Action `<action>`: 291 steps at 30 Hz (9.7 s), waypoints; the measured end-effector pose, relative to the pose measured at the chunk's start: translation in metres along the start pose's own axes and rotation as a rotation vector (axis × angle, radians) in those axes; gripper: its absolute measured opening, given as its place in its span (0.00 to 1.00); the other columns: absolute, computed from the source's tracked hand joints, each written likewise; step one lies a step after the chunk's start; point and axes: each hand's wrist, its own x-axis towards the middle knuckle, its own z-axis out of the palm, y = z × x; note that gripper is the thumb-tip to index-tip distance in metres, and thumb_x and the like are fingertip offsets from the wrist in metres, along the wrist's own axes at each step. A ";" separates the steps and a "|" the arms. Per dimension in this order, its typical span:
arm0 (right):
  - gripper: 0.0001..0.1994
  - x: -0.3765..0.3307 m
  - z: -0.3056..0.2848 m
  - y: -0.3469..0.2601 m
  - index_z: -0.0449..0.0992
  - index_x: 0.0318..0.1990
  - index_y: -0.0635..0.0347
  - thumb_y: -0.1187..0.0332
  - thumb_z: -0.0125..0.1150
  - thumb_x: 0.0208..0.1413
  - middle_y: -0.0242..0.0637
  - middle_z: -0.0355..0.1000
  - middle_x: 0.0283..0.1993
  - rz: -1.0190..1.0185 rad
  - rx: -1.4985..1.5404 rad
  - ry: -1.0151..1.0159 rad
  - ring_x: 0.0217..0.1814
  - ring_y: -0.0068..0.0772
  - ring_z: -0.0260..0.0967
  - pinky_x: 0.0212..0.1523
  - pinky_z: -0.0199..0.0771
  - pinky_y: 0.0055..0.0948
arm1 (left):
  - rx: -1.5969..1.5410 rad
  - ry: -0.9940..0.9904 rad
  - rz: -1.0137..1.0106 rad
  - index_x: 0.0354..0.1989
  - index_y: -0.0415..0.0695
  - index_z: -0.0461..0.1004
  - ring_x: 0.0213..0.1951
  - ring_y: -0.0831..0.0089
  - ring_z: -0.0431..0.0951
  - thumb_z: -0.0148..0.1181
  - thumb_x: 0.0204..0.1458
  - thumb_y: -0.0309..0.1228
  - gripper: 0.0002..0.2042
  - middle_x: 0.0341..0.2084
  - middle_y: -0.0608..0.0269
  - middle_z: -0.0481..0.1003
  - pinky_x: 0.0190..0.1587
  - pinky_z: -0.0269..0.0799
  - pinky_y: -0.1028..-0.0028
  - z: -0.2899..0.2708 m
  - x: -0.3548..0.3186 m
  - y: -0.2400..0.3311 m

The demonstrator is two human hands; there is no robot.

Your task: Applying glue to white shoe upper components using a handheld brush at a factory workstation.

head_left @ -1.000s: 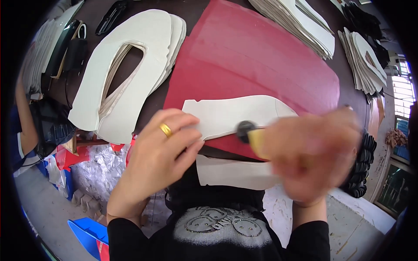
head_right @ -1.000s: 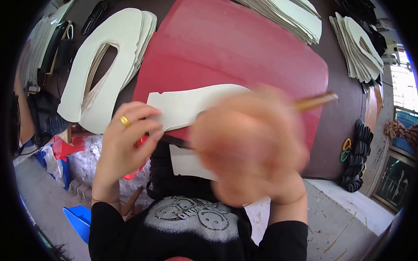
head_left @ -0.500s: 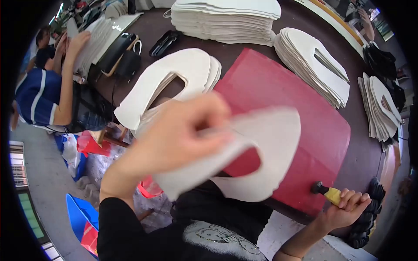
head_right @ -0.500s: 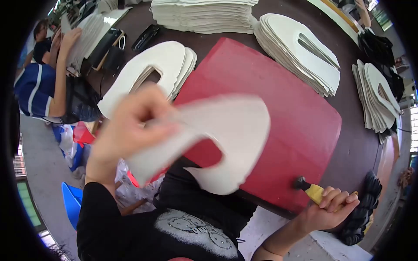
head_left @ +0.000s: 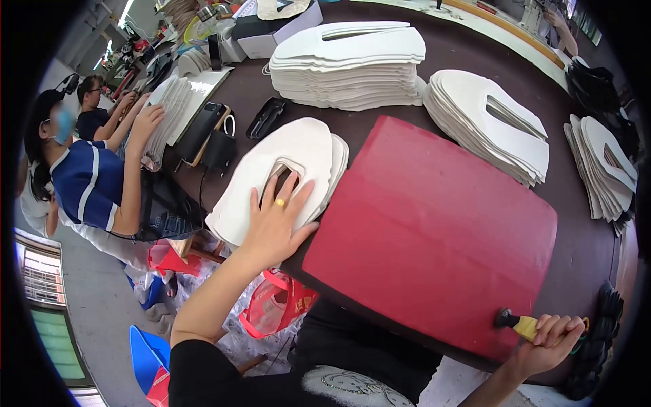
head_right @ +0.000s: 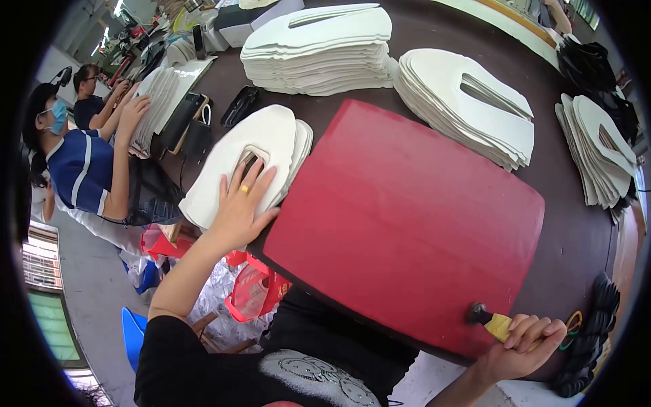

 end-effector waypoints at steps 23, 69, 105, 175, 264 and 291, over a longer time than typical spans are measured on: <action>0.15 -0.005 -0.008 0.010 0.61 0.38 0.53 0.53 0.37 0.71 0.22 0.50 0.13 -0.148 -0.108 -0.094 0.08 0.13 0.48 0.14 0.54 0.12 | -0.306 0.246 0.026 0.44 0.36 0.75 0.49 0.52 0.71 0.50 0.59 0.41 0.19 0.46 0.48 0.73 0.49 0.68 0.56 0.007 0.342 0.187; 0.18 -0.030 0.061 -0.011 0.64 0.37 0.53 0.51 0.35 0.71 0.23 0.49 0.10 0.127 -0.304 -0.674 0.09 0.18 0.49 0.15 0.57 0.21 | -0.651 0.000 0.997 0.32 0.46 0.74 0.47 0.68 0.68 0.66 0.44 0.34 0.09 0.40 0.70 0.73 0.50 0.62 0.65 0.003 0.033 0.174; 0.11 -0.032 0.078 0.001 0.61 0.41 0.50 0.59 0.31 0.72 0.22 0.51 0.10 0.257 -0.170 -0.804 0.07 0.18 0.47 0.12 0.55 0.20 | -0.670 0.015 0.848 0.24 0.43 0.74 0.49 0.63 0.70 0.63 0.45 0.25 0.03 0.39 0.66 0.74 0.53 0.65 0.62 -0.003 0.040 0.153; 0.10 -0.041 0.164 0.043 0.64 0.39 0.49 0.62 0.35 0.70 0.23 0.53 0.14 0.086 -0.132 -0.810 0.11 0.20 0.51 0.18 0.59 0.25 | -0.793 0.174 0.425 0.25 0.39 0.74 0.49 0.64 0.76 0.61 0.41 0.17 0.04 0.36 0.65 0.77 0.47 0.73 0.71 -0.003 0.027 0.112; 0.15 -0.049 0.189 0.039 0.63 0.36 0.53 0.61 0.29 0.72 0.23 0.50 0.14 0.214 -0.243 -0.926 0.12 0.18 0.48 0.17 0.55 0.21 | -0.775 0.272 0.160 0.26 0.40 0.75 0.50 0.62 0.74 0.64 0.39 0.17 0.06 0.41 0.64 0.78 0.50 0.71 0.70 0.003 -0.004 0.084; 0.12 -0.034 0.133 0.027 0.65 0.45 0.52 0.61 0.33 0.70 0.23 0.53 0.16 0.187 -0.201 -0.786 0.15 0.19 0.52 0.23 0.60 0.21 | -0.800 0.172 0.489 0.22 0.39 0.73 0.43 0.65 0.76 0.59 0.41 0.21 0.01 0.38 0.63 0.77 0.43 0.73 0.71 0.005 0.027 0.117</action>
